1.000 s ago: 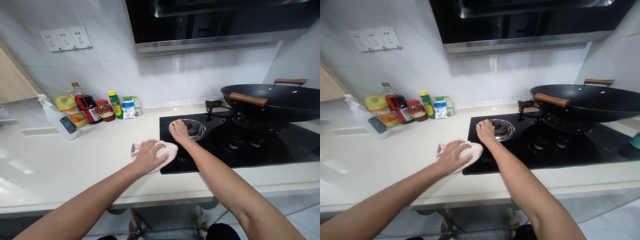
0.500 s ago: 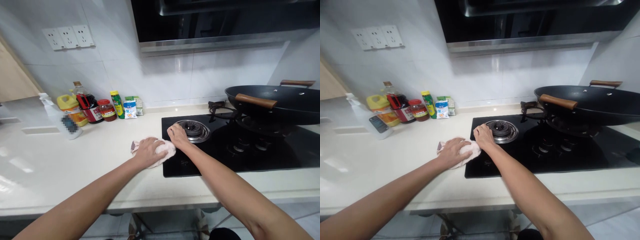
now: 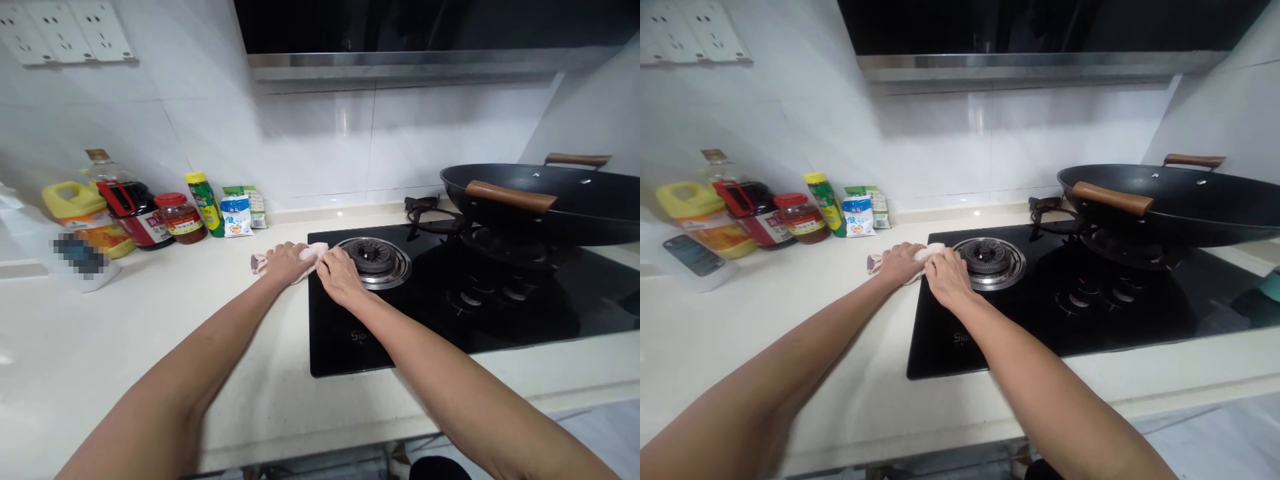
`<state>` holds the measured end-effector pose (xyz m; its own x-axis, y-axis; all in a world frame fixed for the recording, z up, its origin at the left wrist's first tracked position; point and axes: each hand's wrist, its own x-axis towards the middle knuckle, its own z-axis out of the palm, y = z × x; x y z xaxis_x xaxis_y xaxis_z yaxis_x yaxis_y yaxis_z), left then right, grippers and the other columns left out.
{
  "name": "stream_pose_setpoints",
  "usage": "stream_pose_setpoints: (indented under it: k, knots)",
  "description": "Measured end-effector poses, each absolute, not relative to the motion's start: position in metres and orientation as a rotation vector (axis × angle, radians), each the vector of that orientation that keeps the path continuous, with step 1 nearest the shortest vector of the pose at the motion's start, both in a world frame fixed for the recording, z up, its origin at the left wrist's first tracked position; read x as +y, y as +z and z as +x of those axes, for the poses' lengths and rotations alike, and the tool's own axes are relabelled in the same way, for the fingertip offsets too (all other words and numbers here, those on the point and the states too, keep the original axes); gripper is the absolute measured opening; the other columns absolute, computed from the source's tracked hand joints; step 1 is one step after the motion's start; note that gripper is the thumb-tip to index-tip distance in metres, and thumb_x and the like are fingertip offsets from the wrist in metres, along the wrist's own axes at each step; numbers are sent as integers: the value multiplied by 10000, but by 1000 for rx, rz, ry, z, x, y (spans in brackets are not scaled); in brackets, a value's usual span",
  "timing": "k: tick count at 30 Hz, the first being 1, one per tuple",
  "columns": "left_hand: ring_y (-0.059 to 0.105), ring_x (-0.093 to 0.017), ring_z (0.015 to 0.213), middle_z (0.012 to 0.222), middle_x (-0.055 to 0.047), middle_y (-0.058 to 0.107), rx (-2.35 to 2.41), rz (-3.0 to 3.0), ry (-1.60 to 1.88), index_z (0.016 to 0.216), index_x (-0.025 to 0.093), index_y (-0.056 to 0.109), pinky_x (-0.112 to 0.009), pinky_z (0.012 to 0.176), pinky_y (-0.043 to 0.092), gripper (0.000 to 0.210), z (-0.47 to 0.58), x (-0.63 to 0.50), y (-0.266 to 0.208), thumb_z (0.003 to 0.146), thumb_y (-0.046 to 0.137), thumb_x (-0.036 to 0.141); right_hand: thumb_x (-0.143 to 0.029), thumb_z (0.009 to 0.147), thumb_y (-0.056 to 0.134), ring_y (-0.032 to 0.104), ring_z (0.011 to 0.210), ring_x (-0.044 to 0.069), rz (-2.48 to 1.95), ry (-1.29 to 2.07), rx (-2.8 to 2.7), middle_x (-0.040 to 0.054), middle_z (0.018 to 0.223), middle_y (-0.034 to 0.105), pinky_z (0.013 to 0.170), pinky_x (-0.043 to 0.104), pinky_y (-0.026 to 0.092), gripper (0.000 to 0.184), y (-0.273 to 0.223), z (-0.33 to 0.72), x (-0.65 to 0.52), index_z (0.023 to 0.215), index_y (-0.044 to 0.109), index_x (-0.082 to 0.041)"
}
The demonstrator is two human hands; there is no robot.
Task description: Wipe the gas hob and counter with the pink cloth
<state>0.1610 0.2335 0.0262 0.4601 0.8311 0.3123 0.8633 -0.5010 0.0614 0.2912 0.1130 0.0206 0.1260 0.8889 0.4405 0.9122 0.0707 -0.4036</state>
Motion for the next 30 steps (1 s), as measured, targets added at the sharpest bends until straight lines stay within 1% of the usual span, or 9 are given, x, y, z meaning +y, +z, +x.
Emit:
stream_pose_setpoints:
  k: [4, 7, 12, 16, 20, 25, 30]
  knots:
    - [525, -383, 1240, 1315, -125, 621, -1589, -2547, -450, 1321, 324, 628, -545, 1024, 356, 577, 171, 247, 28, 925, 422, 689, -363, 1042, 370, 489, 1104, 246, -1818, -45, -1789, 92, 1176, 566, 937, 389, 382, 323, 20, 296, 115, 1061, 650, -203]
    - [528, -376, 1237, 1301, -130, 627, -1564, -2528, -467, 1319, 307, 631, -533, 1018, 359, 568, 170, 244, 27, 936, 421, 671, -369, 1040, 376, 486, 1114, 250, -1845, -42, -1810, 99, 1200, 559, 946, 398, 381, 328, 21, 298, 115, 1094, 653, -202]
    - [567, -339, 1193, 1242, -109, 663, -1434, -2527, -516, 1280, 299, 663, -473, 1000, 385, 499, 153, 218, 22, 946, 484, 624, -352, 1035, 381, 496, 1106, 251, -1859, -45, -1806, 102, 1199, 560, 943, 396, 384, 321, 25, 298, 113, 1083, 658, -198]
    - [575, -307, 1194, 1234, -88, 680, -1297, -2587, -575, 1231, 285, 689, -445, 1016, 388, 427, 131, 182, 18, 948, 539, 568, -347, 1031, 383, 512, 1109, 251, -1855, -7, -1794, 95, 1178, 574, 941, 395, 386, 316, 27, 298, 112, 1056, 665, -208]
    - [581, -294, 1190, 1225, -78, 682, -1155, -2671, -611, 1207, 275, 693, -459, 1023, 395, 389, 105, 143, 16, 943, 568, 531, -357, 1031, 391, 530, 1115, 246, -1849, 31, -1772, 88, 1177, 589, 951, 395, 382, 311, 26, 300, 111, 1040, 670, -219]
    - [574, -288, 1188, 1199, -81, 676, -936, -2790, -654, 1182, 259, 688, -473, 1042, 397, 388, 72, 100, 18, 948, 548, 535, -337, 1031, 389, 543, 1094, 232, -1844, 38, -1736, 92, 1152, 602, 936, 368, 386, 319, 25, 302, 108, 998, 678, -209]
    - [578, -281, 1188, 1182, -76, 676, -853, -2862, -672, 1149, 259, 695, -463, 1038, 406, 351, 58, 88, 21, 936, 574, 510, -330, 1032, 397, 541, 1088, 220, -1802, 68, -1801, 80, 1116, 606, 914, 353, 386, 310, 24, 293, 102, 972, 676, -211]
